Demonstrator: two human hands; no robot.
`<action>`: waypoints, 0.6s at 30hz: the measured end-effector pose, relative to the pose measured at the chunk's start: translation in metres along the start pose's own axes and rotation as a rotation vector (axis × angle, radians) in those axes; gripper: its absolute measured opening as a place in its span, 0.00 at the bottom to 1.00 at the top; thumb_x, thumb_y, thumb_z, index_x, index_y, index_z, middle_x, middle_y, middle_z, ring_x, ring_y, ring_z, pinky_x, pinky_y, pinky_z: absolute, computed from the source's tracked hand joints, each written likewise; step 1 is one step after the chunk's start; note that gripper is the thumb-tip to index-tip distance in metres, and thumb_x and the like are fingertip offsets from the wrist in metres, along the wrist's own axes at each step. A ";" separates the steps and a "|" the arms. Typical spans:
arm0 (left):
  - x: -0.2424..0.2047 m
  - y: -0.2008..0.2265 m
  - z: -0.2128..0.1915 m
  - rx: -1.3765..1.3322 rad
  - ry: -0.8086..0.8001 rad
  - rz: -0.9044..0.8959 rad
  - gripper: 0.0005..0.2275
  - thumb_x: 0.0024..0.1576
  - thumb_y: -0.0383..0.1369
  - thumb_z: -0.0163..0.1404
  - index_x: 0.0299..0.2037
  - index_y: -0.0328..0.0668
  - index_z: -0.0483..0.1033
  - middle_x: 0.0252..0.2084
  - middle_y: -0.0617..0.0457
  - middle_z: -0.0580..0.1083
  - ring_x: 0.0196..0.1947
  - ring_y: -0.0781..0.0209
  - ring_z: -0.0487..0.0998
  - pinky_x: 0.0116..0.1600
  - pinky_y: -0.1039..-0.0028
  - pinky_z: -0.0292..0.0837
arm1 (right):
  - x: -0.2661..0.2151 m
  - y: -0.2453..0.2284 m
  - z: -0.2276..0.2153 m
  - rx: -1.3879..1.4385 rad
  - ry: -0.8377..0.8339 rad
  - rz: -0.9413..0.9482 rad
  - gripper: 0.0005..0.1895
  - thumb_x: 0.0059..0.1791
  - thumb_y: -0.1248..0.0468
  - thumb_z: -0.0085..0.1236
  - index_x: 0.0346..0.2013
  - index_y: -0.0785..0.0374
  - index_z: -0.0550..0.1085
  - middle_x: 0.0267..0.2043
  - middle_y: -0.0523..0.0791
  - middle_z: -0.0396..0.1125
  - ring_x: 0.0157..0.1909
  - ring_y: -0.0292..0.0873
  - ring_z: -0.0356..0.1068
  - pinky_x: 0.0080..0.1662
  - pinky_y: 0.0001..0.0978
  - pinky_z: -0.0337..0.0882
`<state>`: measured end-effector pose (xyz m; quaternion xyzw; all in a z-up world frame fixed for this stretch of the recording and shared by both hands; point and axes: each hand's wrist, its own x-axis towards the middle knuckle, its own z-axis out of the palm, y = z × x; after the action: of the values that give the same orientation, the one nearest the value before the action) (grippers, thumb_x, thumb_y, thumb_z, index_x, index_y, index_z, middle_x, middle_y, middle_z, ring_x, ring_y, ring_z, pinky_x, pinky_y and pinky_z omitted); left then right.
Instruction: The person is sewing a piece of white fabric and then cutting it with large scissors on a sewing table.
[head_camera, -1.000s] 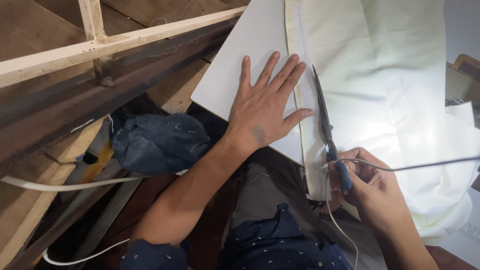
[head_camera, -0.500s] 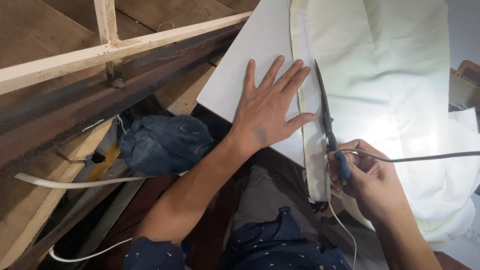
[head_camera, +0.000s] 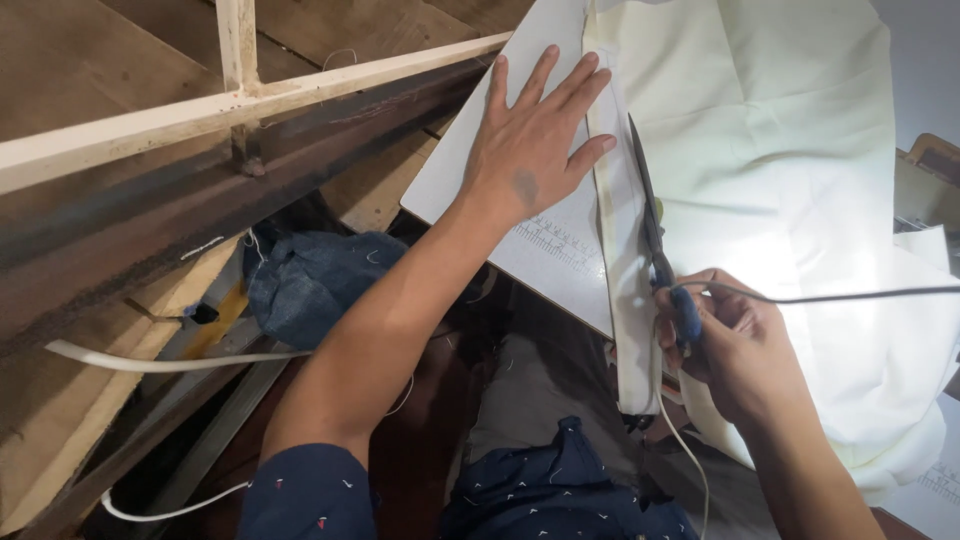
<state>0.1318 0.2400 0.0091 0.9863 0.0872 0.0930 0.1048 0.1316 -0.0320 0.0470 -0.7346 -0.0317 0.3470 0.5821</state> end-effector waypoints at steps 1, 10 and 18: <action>-0.001 0.000 0.001 -0.006 0.005 0.000 0.28 0.68 0.54 0.30 0.75 0.50 0.52 0.78 0.59 0.53 0.78 0.48 0.44 0.74 0.38 0.31 | 0.003 -0.003 0.003 -0.007 0.003 0.007 0.10 0.54 0.61 0.57 0.32 0.63 0.73 0.21 0.52 0.66 0.21 0.42 0.60 0.25 0.27 0.57; -0.001 -0.001 0.002 -0.017 0.006 -0.006 0.30 0.67 0.55 0.32 0.75 0.51 0.52 0.78 0.59 0.52 0.78 0.50 0.42 0.74 0.38 0.27 | 0.000 -0.014 0.011 -0.044 0.031 0.026 0.06 0.51 0.65 0.59 0.34 0.64 0.71 0.22 0.49 0.64 0.23 0.40 0.59 0.26 0.27 0.54; -0.003 -0.002 0.005 -0.010 0.063 -0.001 0.30 0.68 0.56 0.32 0.75 0.51 0.50 0.78 0.60 0.54 0.78 0.50 0.45 0.75 0.40 0.28 | 0.018 -0.025 0.023 -0.030 0.031 -0.001 0.10 0.55 0.62 0.57 0.36 0.66 0.73 0.24 0.51 0.65 0.22 0.43 0.60 0.28 0.29 0.60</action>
<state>0.1292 0.2401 0.0033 0.9823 0.0904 0.1242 0.1070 0.1419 0.0031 0.0579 -0.7486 -0.0281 0.3348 0.5716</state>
